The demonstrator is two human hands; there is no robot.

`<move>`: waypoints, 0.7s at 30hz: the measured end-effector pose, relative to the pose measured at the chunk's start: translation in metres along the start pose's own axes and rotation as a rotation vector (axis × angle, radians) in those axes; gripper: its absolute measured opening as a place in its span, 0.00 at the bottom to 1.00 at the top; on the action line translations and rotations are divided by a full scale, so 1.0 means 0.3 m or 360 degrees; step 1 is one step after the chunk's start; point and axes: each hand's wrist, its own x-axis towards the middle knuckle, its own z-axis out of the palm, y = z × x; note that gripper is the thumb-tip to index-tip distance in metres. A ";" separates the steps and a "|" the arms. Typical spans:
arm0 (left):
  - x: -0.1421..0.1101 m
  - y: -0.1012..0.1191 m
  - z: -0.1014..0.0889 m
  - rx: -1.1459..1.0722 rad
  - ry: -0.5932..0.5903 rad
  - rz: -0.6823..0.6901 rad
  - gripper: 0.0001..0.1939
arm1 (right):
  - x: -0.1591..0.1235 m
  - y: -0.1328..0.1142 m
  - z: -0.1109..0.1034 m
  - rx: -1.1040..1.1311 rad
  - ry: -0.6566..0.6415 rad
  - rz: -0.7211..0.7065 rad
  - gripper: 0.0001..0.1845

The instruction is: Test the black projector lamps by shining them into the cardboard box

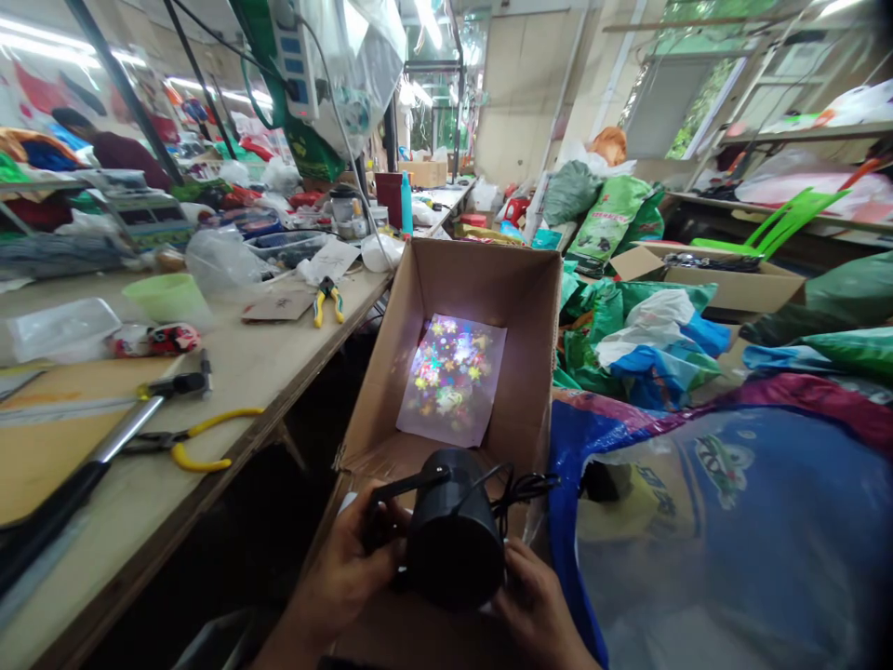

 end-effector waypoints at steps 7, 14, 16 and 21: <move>0.001 -0.012 -0.004 -0.0028 -0.0049 0.0038 0.12 | -0.005 0.008 0.006 -0.0118 0.0157 -0.0098 0.03; -0.003 -0.024 -0.001 -0.0039 -0.0003 0.0010 0.11 | -0.004 -0.008 0.008 -0.0127 0.0149 -0.0058 0.06; -0.006 -0.031 -0.001 -0.0028 0.0007 0.0002 0.10 | -0.002 -0.015 0.006 -0.0110 0.0168 -0.0074 0.06; -0.016 -0.045 0.000 -0.0013 -0.0007 -0.0009 0.12 | 0.005 -0.030 -0.002 -0.0033 0.0199 -0.0105 0.07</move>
